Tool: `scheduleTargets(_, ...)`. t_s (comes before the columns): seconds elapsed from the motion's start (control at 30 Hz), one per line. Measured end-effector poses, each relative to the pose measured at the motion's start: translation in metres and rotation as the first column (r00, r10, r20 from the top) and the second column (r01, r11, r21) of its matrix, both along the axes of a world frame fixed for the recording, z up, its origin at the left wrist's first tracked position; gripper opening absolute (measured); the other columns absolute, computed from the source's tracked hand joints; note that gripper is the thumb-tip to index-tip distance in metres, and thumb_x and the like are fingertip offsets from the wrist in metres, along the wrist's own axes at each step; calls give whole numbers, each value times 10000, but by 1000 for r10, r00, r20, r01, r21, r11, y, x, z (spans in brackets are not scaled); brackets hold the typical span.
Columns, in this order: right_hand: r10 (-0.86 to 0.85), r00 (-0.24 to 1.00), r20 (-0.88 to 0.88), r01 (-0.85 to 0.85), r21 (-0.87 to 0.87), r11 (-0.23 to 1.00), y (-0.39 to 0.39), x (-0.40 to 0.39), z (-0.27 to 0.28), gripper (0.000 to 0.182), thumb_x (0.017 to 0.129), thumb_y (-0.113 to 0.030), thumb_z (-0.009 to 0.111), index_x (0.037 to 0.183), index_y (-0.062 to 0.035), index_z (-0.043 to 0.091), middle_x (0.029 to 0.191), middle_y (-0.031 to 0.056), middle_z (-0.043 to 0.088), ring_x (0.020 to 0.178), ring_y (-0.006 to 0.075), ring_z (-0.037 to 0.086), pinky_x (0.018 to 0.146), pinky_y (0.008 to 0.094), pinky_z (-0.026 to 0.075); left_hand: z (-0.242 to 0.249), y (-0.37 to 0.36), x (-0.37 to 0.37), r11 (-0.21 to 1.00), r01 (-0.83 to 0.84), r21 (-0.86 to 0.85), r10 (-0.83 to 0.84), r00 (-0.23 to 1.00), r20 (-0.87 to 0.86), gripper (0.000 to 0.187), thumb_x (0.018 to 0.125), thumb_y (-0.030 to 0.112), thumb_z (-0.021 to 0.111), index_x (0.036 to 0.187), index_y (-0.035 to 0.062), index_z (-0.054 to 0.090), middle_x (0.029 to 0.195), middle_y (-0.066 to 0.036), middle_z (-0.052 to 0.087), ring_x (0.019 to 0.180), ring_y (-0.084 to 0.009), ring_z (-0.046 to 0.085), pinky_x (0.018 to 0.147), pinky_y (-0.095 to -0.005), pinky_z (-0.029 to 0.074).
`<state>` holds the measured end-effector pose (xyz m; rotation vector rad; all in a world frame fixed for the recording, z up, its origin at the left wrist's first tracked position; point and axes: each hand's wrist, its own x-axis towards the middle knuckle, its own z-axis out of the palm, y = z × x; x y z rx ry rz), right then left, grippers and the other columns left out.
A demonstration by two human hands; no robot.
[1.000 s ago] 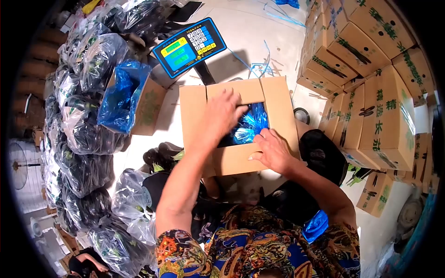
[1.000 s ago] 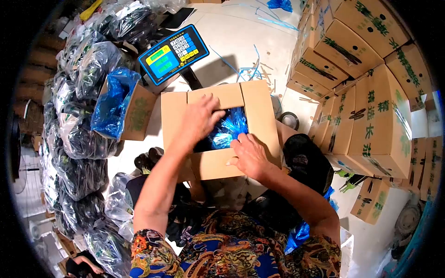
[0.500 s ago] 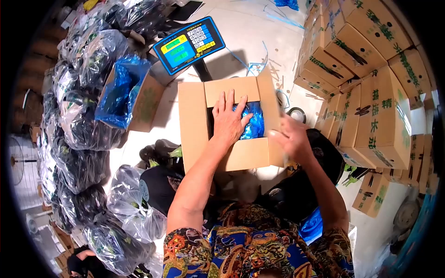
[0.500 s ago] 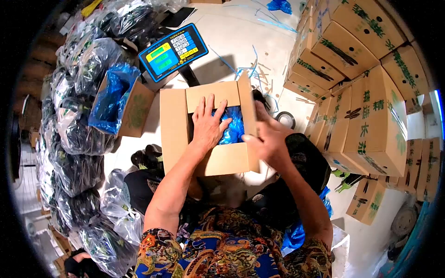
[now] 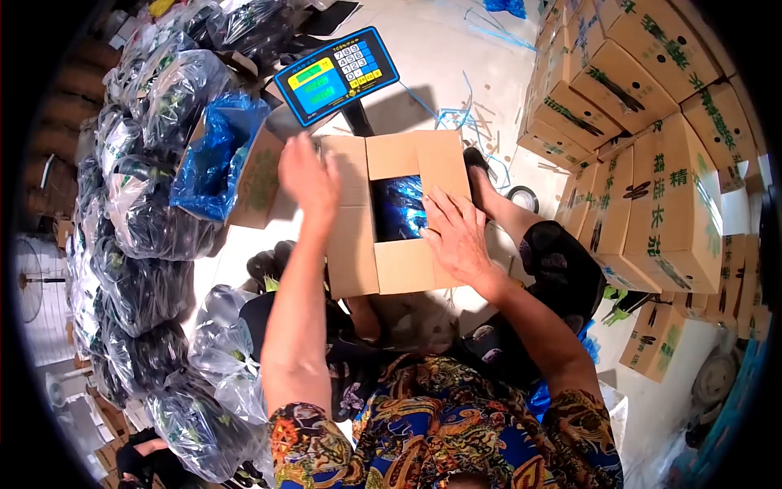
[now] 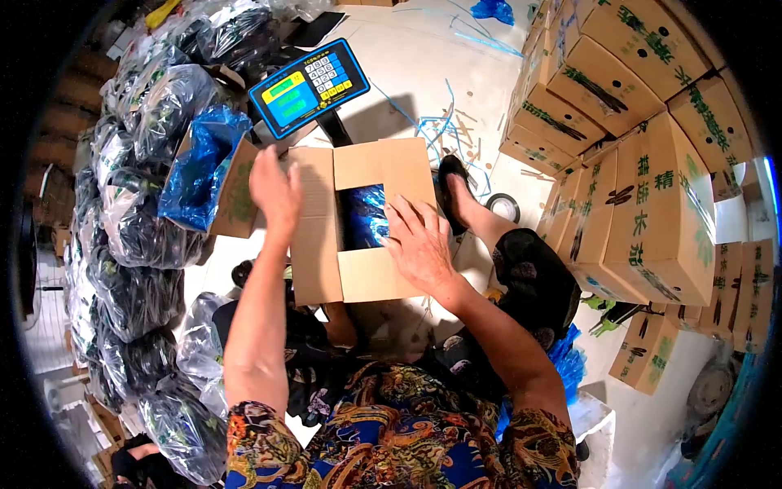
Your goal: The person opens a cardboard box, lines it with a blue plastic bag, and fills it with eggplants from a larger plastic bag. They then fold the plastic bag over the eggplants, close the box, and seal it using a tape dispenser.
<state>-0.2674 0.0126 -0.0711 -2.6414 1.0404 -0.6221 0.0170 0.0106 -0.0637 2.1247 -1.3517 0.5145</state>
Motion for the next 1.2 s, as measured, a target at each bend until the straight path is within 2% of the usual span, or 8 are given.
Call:
scheduleTargets(0.07, -10, 1000, -7, 10, -24, 1000, 1, 7, -3, 523, 889, -296, 597, 1358, -94, 486, 1461, 83, 395, 1291, 330, 349, 1013, 488, 291, -10, 4, 21, 950, 19, 311, 177, 789, -589, 563, 852, 331, 637, 1290, -5, 530, 1294, -224, 557, 1231, -356, 514, 1032, -406, 402)
scheduleTargets(0.1, -19, 1000, -4, 19, -29, 999, 1, 8, -6, 518, 894, -296, 592, 1359, -94, 486, 1460, 83, 397, 1299, 333, 343, 1017, 490, 289, -36, -5, 39, 838, 244, 487, 207, 684, -699, 627, 874, 411, 601, 1327, -10, 495, 1291, -218, 567, 1223, -344, 528, 1030, -394, 404)
scheduleTargets(0.13, -26, 1000, -9, 26, -31, 999, 2, 8, -8, 513, 898, -296, 588, 1359, -94, 487, 1460, 83, 398, 1308, 337, 336, 1020, 493, 286, 6, 9, -6, 957, 256, 139, -61, 641, -765, 682, 873, 470, 574, 1347, -12, 486, 1333, -194, 546, 1219, -296, 531, 1020, -384, 405)
scheduleTargets(0.2, -21, 1000, -6, 21, -3, 1000, 0, 4, -8, 499, 918, -300, 563, 1362, -86, 484, 1460, 84, 404, 1326, 335, 327, 1028, 484, 288, 33, -13, -29, 905, 390, 167, -42, 475, -879, 752, 892, 455, 534, 1450, -8, 332, 1455, -213, 413, 1364, -329, 380, 1141, -362, 262)
scheduleTargets(0.33, 21, 998, 62, -22, 14, 1000, -17, 6, -19, 501, 924, -294, 538, 1360, -55, 477, 1471, 99, 393, 1325, 326, 338, 1034, 477, 294, -5, -33, -70, 743, 668, -51, -512, 518, -686, 810, 908, 521, 456, 1505, 40, 196, 1566, -206, 164, 1452, -385, 111, 1158, -463, 168)
scheduleTargets(0.53, 62, 998, -9, -62, -12, 998, -49, 14, -23, 543, 925, -283, 522, 1400, -44, 412, 1497, 115, 347, 1351, 309, 306, 1033, 495, 292, -20, -7, -81, 736, 465, 491, -364, 884, -292, 781, 912, 653, 402, 1514, 177, 257, 1581, -138, 172, 1456, -372, 117, 1089, -564, 221)
scheduleTargets(0.77, 178, 894, -411, -185, 22, 982, -101, 18, -5, 622, 944, -338, 505, 1498, -171, 277, 1556, 89, 227, 1380, 329, 272, 1039, 534, 289, -27, -15, -79, 761, 453, 463, -397, 891, -219, 726, 927, 634, 392, 1487, 180, 313, 1569, -141, 194, 1446, -384, 119, 1091, -570, 213)
scheduleTargets(1.2, 35, 999, -2, -35, -166, 985, -135, 56, -38, 491, 892, -294, 544, 1361, -159, 484, 1277, 60, 480, 1192, 288, 405, 918, 504, 333, -34, -43, -66, 826, 434, 359, -421, 899, -118, 641, 923, 529, 487, 1446, 178, 364, 1457, -138, 338, 1367, -380, 267, 1083, -524, 235)
